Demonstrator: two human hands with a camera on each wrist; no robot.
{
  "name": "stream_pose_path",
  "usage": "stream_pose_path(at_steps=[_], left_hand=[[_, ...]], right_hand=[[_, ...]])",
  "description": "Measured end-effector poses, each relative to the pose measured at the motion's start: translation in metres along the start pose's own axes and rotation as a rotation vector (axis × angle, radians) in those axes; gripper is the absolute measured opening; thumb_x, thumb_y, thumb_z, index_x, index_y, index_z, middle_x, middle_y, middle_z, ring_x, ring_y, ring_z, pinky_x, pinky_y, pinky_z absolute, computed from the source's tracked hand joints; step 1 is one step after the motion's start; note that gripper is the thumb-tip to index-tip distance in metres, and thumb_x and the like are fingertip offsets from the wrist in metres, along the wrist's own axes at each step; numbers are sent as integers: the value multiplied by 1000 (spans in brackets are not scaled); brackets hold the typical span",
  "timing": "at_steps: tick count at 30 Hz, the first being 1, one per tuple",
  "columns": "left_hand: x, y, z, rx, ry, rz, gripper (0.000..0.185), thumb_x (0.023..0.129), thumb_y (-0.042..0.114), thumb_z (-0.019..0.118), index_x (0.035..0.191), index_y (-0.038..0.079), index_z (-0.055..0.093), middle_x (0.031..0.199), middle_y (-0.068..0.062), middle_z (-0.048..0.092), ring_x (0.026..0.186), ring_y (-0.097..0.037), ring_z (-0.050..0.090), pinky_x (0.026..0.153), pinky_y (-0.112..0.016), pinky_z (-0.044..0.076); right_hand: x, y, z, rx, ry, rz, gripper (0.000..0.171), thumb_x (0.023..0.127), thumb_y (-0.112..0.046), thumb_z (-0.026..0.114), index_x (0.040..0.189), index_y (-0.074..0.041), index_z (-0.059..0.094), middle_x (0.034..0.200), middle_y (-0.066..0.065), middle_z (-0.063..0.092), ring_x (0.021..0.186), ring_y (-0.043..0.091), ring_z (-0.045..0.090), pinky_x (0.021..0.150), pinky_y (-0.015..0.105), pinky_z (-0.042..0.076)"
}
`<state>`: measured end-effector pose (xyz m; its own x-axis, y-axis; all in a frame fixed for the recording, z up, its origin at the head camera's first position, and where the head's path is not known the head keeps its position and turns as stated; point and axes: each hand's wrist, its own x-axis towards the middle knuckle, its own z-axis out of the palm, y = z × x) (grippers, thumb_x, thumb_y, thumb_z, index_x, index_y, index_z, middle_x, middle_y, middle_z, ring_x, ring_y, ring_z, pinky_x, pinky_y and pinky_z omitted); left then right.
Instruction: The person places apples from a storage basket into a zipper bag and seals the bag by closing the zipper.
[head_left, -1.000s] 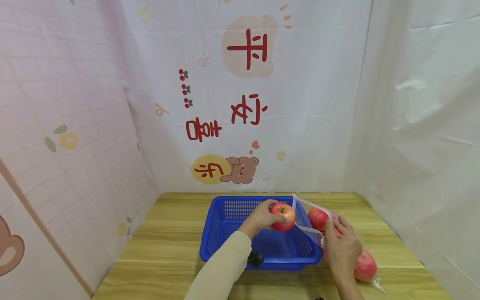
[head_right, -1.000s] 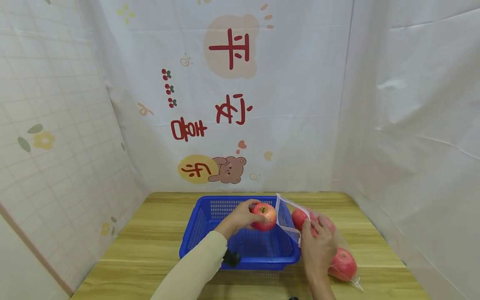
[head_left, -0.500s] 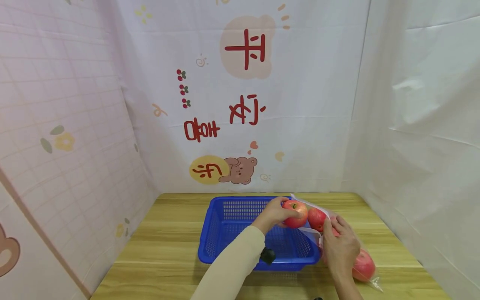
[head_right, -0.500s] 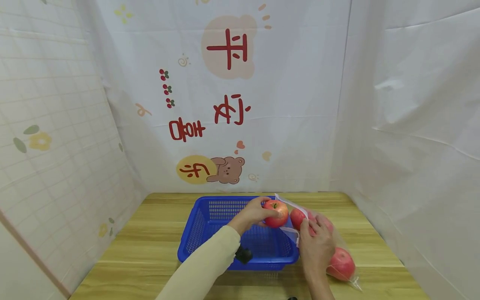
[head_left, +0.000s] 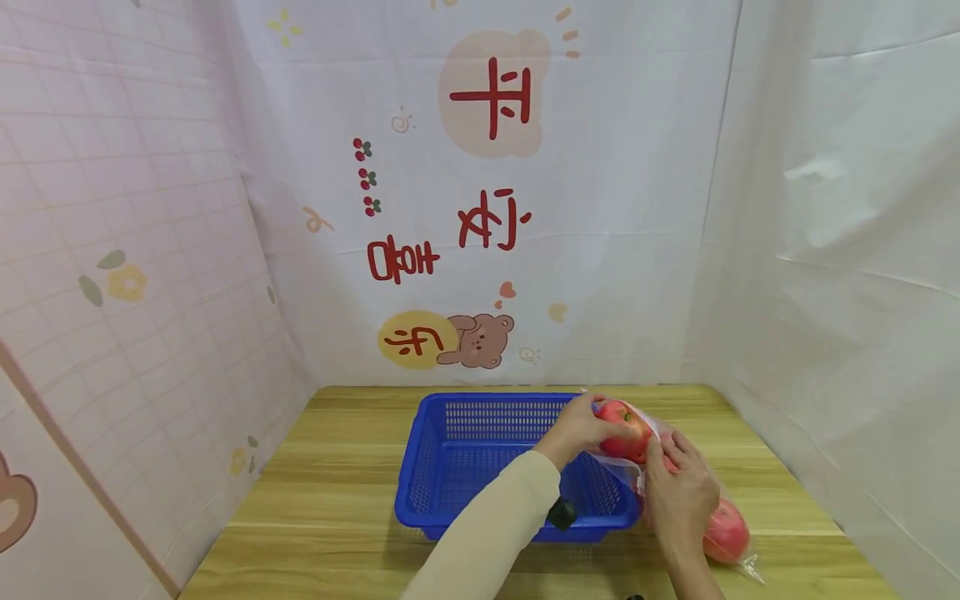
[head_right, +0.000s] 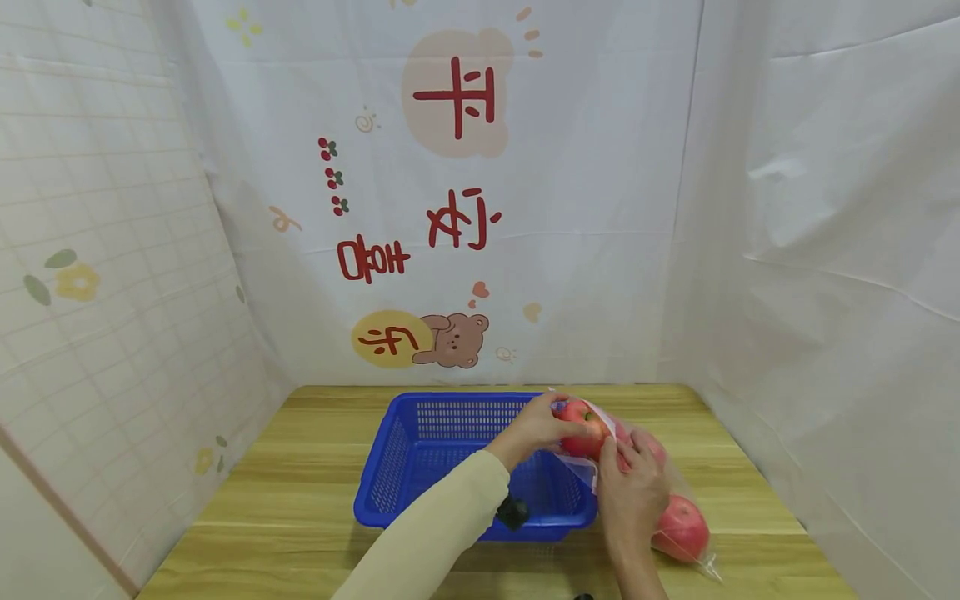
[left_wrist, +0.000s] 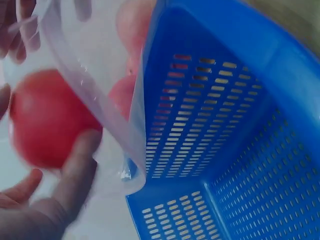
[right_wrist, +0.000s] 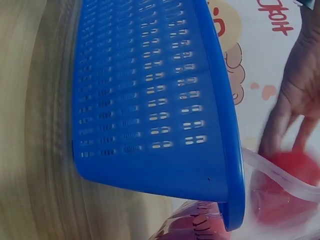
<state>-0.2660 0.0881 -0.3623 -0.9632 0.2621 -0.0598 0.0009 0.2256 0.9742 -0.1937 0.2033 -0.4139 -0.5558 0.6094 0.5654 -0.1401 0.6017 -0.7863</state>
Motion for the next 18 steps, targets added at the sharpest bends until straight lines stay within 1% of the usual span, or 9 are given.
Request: stream_pose_path(at_steps=[3, 4, 6, 9, 11, 13, 15, 18], left_hand=[[0, 1, 4, -31, -29, 33, 54, 82, 4, 79, 131, 4, 57, 103, -12, 63, 93, -33, 67, 76, -46, 58], [0, 1, 5, -40, -36, 39, 49, 84, 2, 76, 129, 3, 58, 102, -12, 63, 93, -34, 68, 75, -47, 58], [1, 1, 5, -41, -36, 50, 38, 86, -1, 71, 123, 3, 61, 102, -12, 64, 91, -33, 68, 73, -48, 58], [4, 1, 0, 11, -10, 56, 30, 87, 1, 69, 116, 5, 65, 101, -10, 66, 84, -26, 67, 72, -46, 59], [5, 1, -5, 56, 12, 60, 29, 88, 5, 71, 116, 7, 66, 102, -9, 66, 78, -20, 64, 69, -43, 59], [7, 1, -11, 106, 35, 78, 29, 88, 7, 72, 116, 7, 66, 101, -7, 66, 69, -17, 60, 63, -36, 58], [10, 0, -16, 132, 54, 92, 29, 88, 7, 72, 117, 6, 67, 100, -6, 65, 63, -14, 55, 57, -30, 54], [13, -1, -23, 149, 80, 110, 28, 88, 6, 72, 116, 5, 67, 97, -6, 65, 60, -12, 52, 54, -25, 50]], right_hand=[[1, 1, 0, -5, 9, -15, 30, 92, -19, 67, 106, 7, 73, 120, 23, 66, 113, 47, 60, 92, 60, 45], [1, 1, 0, -7, 12, -20, 30, 92, -19, 67, 106, 7, 73, 119, 23, 66, 112, 48, 60, 92, 61, 45], [0, 2, -1, -8, 11, -17, 30, 92, -19, 67, 106, 6, 73, 120, 23, 66, 113, 48, 59, 92, 61, 44], [0, 3, -1, -5, 10, -4, 30, 92, -20, 67, 107, 5, 73, 121, 22, 66, 114, 48, 59, 92, 60, 44], [-1, 2, -1, -1, 11, 7, 30, 92, -20, 67, 108, 5, 73, 121, 22, 66, 114, 47, 59, 92, 59, 44], [-1, 2, -1, 2, 12, 11, 30, 91, -20, 68, 108, 5, 73, 121, 22, 66, 114, 47, 59, 93, 59, 44], [-1, 2, -1, 4, 12, 15, 30, 91, -20, 68, 108, 5, 73, 121, 21, 66, 114, 47, 59, 93, 58, 44], [-1, 2, -2, 6, 10, 17, 30, 91, -20, 68, 109, 5, 73, 121, 21, 66, 115, 46, 59, 94, 58, 44]])
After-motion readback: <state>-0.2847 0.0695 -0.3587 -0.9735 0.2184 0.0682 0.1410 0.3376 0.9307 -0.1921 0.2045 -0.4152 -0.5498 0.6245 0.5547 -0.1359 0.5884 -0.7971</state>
